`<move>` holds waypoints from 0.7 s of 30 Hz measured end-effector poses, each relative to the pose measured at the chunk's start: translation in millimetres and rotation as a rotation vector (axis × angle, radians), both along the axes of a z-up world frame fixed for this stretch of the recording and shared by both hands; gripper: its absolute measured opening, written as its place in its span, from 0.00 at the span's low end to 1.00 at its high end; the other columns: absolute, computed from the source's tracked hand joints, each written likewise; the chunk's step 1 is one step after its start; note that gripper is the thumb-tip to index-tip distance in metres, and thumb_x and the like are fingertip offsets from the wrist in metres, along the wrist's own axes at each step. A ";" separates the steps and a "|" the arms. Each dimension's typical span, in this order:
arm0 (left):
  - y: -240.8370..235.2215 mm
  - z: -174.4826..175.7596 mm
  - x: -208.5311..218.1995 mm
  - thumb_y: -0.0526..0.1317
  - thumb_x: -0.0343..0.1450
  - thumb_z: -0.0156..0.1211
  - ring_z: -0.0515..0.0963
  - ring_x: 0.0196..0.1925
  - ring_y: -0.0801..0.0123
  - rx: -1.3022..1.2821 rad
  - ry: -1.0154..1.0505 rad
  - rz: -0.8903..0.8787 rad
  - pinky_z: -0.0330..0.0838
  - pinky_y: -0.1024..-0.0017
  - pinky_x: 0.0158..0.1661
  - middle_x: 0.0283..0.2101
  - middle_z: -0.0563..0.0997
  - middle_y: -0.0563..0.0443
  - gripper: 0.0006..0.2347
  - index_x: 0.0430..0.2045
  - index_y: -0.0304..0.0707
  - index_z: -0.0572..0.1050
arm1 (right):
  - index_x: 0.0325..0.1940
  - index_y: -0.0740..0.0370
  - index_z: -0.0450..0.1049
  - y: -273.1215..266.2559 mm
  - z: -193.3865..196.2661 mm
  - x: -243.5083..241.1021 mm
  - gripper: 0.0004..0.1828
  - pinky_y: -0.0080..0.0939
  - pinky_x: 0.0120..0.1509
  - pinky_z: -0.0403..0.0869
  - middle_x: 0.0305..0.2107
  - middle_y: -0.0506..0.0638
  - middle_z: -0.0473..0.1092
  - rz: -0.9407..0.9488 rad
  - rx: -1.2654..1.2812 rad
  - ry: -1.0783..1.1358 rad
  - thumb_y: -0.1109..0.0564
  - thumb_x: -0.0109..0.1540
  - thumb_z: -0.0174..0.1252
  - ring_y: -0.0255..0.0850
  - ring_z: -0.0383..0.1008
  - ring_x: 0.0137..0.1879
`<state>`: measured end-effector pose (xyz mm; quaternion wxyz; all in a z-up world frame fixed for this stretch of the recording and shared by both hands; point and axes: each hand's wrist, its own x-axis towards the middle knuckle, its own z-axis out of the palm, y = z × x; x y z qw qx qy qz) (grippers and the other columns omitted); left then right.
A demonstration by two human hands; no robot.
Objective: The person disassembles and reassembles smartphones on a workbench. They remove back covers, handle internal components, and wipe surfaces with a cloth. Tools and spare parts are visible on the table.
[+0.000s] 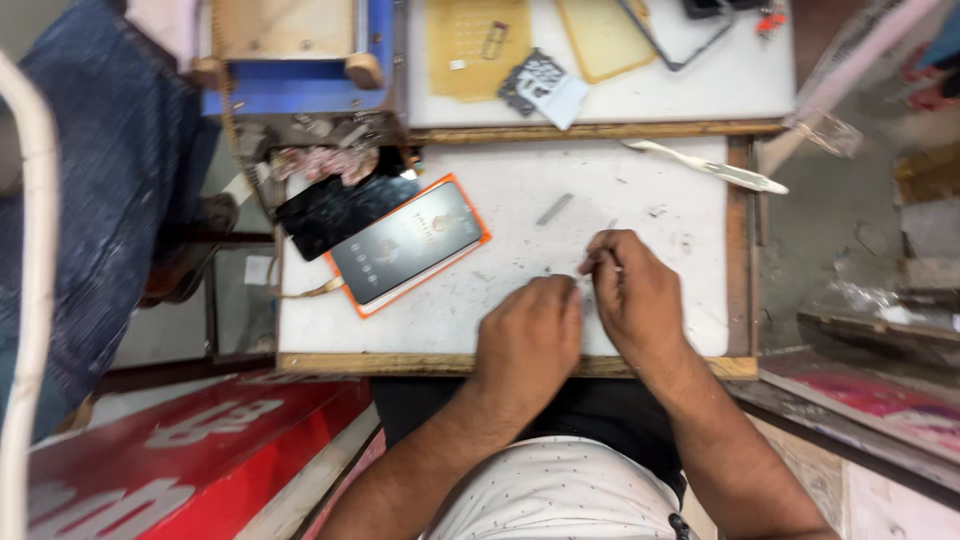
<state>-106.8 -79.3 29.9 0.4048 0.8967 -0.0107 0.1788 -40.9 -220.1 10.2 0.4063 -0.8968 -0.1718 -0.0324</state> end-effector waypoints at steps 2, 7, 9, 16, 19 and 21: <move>2.5 -2.9 2.4 0.35 0.72 0.61 0.82 0.33 0.52 -0.017 0.000 0.010 0.76 0.60 0.34 0.33 0.81 0.42 0.04 0.35 0.32 0.76 | 0.49 0.65 0.69 -4.5 -0.7 2.1 0.05 0.44 0.37 0.76 0.33 0.57 0.76 0.076 0.066 -0.004 0.65 0.69 0.53 0.50 0.80 0.37; 2.4 -14.1 1.9 0.35 0.74 0.60 0.82 0.31 0.53 0.004 0.046 -0.044 0.77 0.62 0.31 0.31 0.80 0.42 0.05 0.34 0.29 0.76 | 0.48 0.64 0.70 -3.8 -1.2 2.0 0.05 0.46 0.34 0.75 0.32 0.58 0.76 0.029 -0.055 0.015 0.62 0.68 0.54 0.51 0.78 0.33; 3.9 -16.3 2.5 0.35 0.74 0.60 0.83 0.30 0.55 0.007 0.079 -0.062 0.78 0.64 0.30 0.31 0.80 0.42 0.05 0.35 0.28 0.76 | 0.48 0.64 0.70 -1.6 -2.2 3.4 0.05 0.46 0.33 0.74 0.32 0.57 0.75 0.018 -0.112 0.040 0.61 0.69 0.54 0.50 0.78 0.31; 7.7 -8.5 4.0 0.34 0.72 0.61 0.82 0.34 0.50 -0.042 0.016 -0.018 0.78 0.59 0.35 0.33 0.81 0.40 0.05 0.36 0.29 0.76 | 0.48 0.65 0.70 -11.4 -5.1 6.0 0.06 0.42 0.38 0.78 0.36 0.57 0.76 0.093 0.058 0.052 0.64 0.67 0.54 0.47 0.81 0.38; 6.3 -5.1 1.3 0.34 0.72 0.61 0.82 0.35 0.49 -0.041 0.018 -0.018 0.77 0.57 0.36 0.34 0.81 0.40 0.04 0.36 0.31 0.76 | 0.46 0.64 0.71 -7.3 -2.3 4.8 0.04 0.41 0.40 0.78 0.34 0.55 0.77 0.085 0.037 0.041 0.65 0.67 0.54 0.46 0.82 0.39; 8.0 -4.8 2.3 0.34 0.73 0.61 0.82 0.36 0.51 -0.015 0.000 -0.040 0.77 0.58 0.36 0.34 0.80 0.41 0.04 0.36 0.31 0.75 | 0.45 0.63 0.71 -0.9 -0.1 7.8 0.04 0.42 0.41 0.78 0.33 0.54 0.78 0.065 0.001 0.013 0.66 0.66 0.54 0.46 0.82 0.38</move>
